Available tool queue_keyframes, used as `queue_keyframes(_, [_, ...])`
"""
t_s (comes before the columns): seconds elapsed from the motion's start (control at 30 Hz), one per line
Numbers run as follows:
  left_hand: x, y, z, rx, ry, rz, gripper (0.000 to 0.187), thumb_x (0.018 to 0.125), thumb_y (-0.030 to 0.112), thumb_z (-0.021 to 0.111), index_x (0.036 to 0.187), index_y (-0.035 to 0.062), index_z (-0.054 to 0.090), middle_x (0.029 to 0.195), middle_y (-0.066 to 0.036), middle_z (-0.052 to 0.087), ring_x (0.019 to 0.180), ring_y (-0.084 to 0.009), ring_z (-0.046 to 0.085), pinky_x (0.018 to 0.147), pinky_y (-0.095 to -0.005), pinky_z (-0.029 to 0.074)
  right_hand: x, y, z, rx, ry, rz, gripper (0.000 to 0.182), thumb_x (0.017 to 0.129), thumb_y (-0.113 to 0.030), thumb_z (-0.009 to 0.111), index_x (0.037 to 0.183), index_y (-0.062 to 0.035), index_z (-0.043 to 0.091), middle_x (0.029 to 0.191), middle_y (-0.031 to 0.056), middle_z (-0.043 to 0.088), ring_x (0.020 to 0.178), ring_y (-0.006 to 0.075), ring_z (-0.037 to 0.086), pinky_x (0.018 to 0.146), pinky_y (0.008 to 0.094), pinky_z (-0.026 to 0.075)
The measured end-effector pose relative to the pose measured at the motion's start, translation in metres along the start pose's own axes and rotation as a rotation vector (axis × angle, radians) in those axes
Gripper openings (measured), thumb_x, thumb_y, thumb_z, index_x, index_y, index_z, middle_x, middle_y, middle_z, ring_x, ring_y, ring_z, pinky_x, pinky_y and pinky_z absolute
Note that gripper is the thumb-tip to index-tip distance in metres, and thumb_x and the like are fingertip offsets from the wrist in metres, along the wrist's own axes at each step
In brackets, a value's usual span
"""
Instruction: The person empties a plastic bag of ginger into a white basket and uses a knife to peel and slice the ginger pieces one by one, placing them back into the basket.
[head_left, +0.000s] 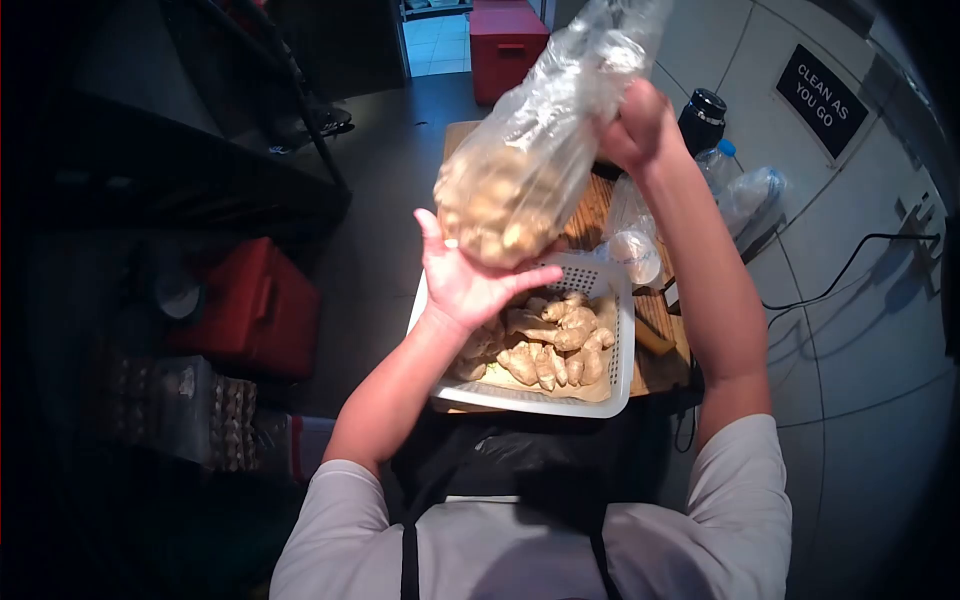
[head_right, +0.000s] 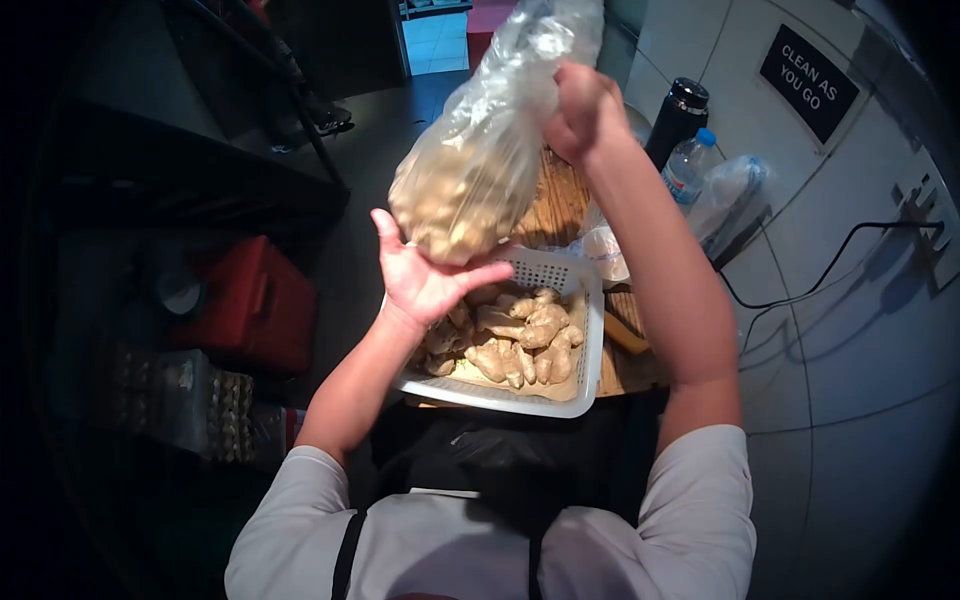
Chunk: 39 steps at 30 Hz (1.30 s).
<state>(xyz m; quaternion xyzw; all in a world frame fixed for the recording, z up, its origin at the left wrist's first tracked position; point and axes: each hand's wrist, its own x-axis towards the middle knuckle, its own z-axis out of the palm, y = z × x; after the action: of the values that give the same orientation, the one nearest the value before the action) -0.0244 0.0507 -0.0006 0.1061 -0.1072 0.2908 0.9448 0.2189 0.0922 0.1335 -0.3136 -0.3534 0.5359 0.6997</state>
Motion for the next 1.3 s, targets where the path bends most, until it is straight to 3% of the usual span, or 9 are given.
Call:
queue_keyframes(0.07, [-0.005,0.003,0.014,0.125,0.122,0.064,0.100,0.083,0.080,0.053,0.157,0.0181,0.027,0.160,-0.017,0.030,0.141,-0.0483,0.035,0.107,-0.0756,0.032,-0.002,0.011,-0.060,0.299,-0.331,0.091,0.029,0.099,-0.011,0.055,0.124,0.0034,0.055,0.115,0.0159,0.064,0.102,0.0277,0.066,0.093,0.0409,0.056])
queue_keyframes(0.17, [-0.009,0.008,0.025,0.247,0.162,0.091,0.086,0.089,0.069,0.055,0.153,0.0154,0.035,0.155,-0.016,0.040,0.137,-0.0420,0.044,0.108,-0.0692,0.037,-0.032,0.010,-0.044,0.194,0.232,0.033,0.032,0.096,-0.017,0.060,0.121,0.0038,0.057,0.114,0.0161,0.064,0.102,0.0298,0.066,0.092,0.0485,0.057])
queue_keyframes(0.33, [-0.019,0.022,0.023,0.334,0.144,0.174,0.064,0.099,0.050,0.055,0.146,0.0069,0.047,0.145,-0.015,0.054,0.133,-0.0325,0.052,0.113,-0.0532,0.041,-0.058,0.018,-0.061,0.210,-0.140,0.049,0.039,0.094,-0.016,0.065,0.127,0.0014,0.054,0.126,0.0158,0.059,0.120,0.0313,0.058,0.105,0.0492,0.048])
queue_keyframes(0.57, [-0.035,0.038,0.027,0.810,0.223,0.327,0.055,0.102,0.029,0.058,0.148,0.0051,0.041,0.143,-0.012,0.055,0.129,-0.0266,0.056,0.109,-0.0445,0.046,-0.088,0.043,-0.067,0.182,-0.027,0.153,0.049,0.097,-0.016,0.061,0.140,0.0028,0.046,0.136,0.0172,0.056,0.125,0.0327,0.056,0.106,0.0488,0.047])
queue_keyframes(0.6, [-0.033,0.032,0.034,0.860,0.251,0.418,0.055,0.098,0.022,0.065,0.145,0.0046,0.041,0.140,-0.009,0.056,0.127,-0.0241,0.056,0.108,-0.0414,0.046,-0.088,0.043,-0.071,0.250,-0.136,0.200,0.044,0.093,-0.014,0.066,0.134,-0.0052,0.053,0.134,0.0102,0.057,0.124,0.0296,0.056,0.107,0.0518,0.045])
queue_keyframes(0.7, [-0.035,0.033,0.027,0.993,0.230,0.413,0.050,0.096,0.018,0.068,0.139,0.0042,0.046,0.135,-0.009,0.058,0.125,-0.0222,0.056,0.108,-0.0389,0.045,-0.090,0.054,-0.071,0.161,-0.041,0.157,0.050,0.097,-0.020,0.063,0.139,0.0023,0.048,0.136,0.0171,0.057,0.123,0.0328,0.057,0.106,0.0487,0.046])
queue_keyframes(0.87, [-0.038,0.025,0.019,1.094,0.327,0.448,0.049,0.092,0.015,0.073,0.132,0.0003,0.049,0.126,-0.008,0.061,0.115,-0.0169,0.059,0.103,-0.0330,0.046,-0.091,0.055,-0.062,0.078,0.081,0.186,0.041,0.097,-0.017,0.061,0.133,0.0020,0.054,0.129,0.0174,0.062,0.120,0.0313,0.060,0.105,0.0487,0.047])
queue_keyframes(1.17, [-0.029,0.039,0.005,0.623,0.507,0.205,0.070,0.102,0.060,0.036,0.146,0.0055,0.041,0.139,-0.013,0.057,0.125,-0.0310,0.058,0.102,-0.0467,0.052,-0.065,0.055,-0.065,0.176,0.274,0.154,0.022,0.099,-0.008,0.053,0.117,0.0033,0.060,0.106,0.0132,0.066,0.094,0.0265,0.069,0.082,0.0446,0.060])
queue_keyframes(1.3, [-0.032,0.049,0.000,0.483,0.639,0.091,0.056,0.103,0.051,0.044,0.133,0.0044,0.055,0.127,-0.015,0.064,0.107,-0.0328,0.068,0.069,-0.0463,0.065,-0.055,0.038,-0.045,-0.033,0.264,0.149,0.027,0.102,-0.011,0.052,0.122,0.0068,0.055,0.111,0.0172,0.065,0.094,0.0282,0.069,0.079,0.0438,0.060])
